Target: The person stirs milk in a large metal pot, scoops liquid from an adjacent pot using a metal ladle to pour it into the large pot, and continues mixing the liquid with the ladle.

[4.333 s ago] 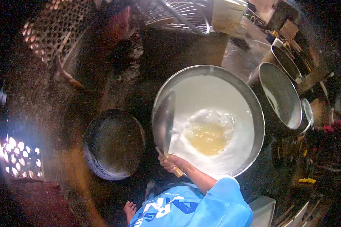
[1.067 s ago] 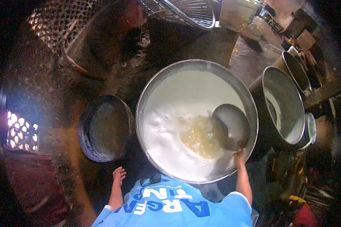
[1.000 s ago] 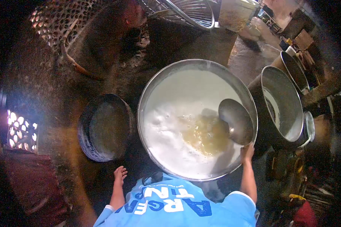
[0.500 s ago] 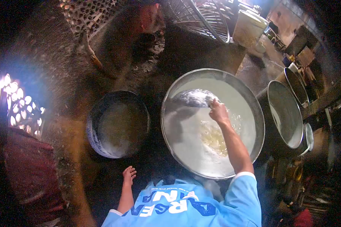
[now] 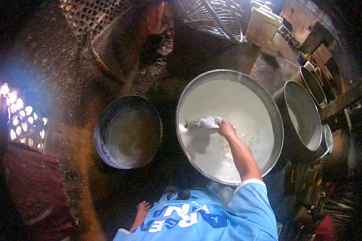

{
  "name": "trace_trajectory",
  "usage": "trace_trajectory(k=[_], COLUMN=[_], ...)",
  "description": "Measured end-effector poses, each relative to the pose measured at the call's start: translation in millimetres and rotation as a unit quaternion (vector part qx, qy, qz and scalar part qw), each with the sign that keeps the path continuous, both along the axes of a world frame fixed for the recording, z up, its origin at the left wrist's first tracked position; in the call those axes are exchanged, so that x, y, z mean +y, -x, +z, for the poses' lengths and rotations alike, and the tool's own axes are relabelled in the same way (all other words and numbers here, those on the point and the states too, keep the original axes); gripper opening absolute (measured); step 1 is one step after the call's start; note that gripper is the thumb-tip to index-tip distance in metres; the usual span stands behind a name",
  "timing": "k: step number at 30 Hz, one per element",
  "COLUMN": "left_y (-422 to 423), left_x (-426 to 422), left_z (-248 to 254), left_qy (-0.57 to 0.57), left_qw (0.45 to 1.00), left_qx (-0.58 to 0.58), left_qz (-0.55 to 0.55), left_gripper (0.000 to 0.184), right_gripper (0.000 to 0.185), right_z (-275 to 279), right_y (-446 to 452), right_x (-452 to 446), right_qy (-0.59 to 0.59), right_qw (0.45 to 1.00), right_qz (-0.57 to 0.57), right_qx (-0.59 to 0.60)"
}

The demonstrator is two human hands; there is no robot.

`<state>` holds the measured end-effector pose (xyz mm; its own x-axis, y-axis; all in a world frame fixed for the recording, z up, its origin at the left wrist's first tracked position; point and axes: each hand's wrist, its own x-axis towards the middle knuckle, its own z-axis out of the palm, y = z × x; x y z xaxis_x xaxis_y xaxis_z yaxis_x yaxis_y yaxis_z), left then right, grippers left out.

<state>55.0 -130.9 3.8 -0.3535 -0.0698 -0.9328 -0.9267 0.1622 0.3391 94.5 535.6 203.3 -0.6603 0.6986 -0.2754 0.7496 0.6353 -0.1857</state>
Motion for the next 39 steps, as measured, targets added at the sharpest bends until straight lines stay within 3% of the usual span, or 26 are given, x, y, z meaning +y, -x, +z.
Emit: trace_trajectory(k=[4, 9, 12, 17, 20, 24, 29, 30, 31, 32, 34, 36, 39], left_y=[30, 66, 75, 52, 23, -21, -79, -87, -93, -96, -103, -104, -105], left_x=[36, 111, 160, 222, 242, 241, 202, 198, 195, 192, 187, 187, 190], left_z=[-5, 17, 33, 46, 47, 34, 1, 4, 9, 14, 21, 24, 30], left_qy=[-0.011, -0.041, -0.045, -0.068, -0.043, -0.023, 0.017, 0.035, 0.053, 0.044, 0.024, 0.027, 0.021], left_qw=[0.998, 0.988, 0.977, 0.959, 0.962, 0.972, 0.983, 0.983, 0.981, 0.983, 0.985, 0.985, 0.986], left_qx=[0.020, 0.094, 0.130, 0.182, 0.157, 0.126, 0.115, 0.121, 0.127, 0.130, 0.133, 0.130, 0.128], left_qz=[-0.054, -0.116, -0.164, -0.205, -0.221, -0.199, -0.141, -0.137, -0.133, -0.124, -0.107, -0.108, -0.103], left_gripper=[0.037, 0.032, 0.031, 0.032, 0.033, 0.034, 0.030, 0.030, 0.029, 0.029, 0.028, 0.027, 0.027], right_gripper=[0.028, 0.030, 0.029, 0.032, 0.031, 0.035, 0.041, 0.041, 0.039, 0.035, 0.033, 0.032, 0.035], right_z=[-2, -70, -33, -80, -40, 29, 132, 148, 146, 150, 93, 66, 23], right_y=[-43, -128, -166, -261, -307, -352, -383, -382, -381, -381, -380, -359, -336], right_x=[-11, 11, -5, 24, 28, 39, 78, 83, 94, 103, 135, 150, 169], right_qy=[0.009, 0.004, 0.014, 0.012, 0.014, 0.053, 0.063, 0.091, 0.046, 0.098, -0.084, -0.090, -0.069], right_qw=[0.999, 0.996, 0.998, 0.998, 0.999, 0.995, 0.992, 0.985, 0.985, 0.975, 0.963, 0.956, 0.961], right_qz=[-0.028, -0.046, -0.039, -0.020, 0.020, -0.083, -0.096, -0.126, -0.079, -0.153, -0.113, -0.223, -0.236], right_qx=[-0.038, -0.078, -0.043, -0.064, -0.042, -0.027, 0.058, 0.077, 0.147, 0.127, 0.232, 0.168, 0.125])
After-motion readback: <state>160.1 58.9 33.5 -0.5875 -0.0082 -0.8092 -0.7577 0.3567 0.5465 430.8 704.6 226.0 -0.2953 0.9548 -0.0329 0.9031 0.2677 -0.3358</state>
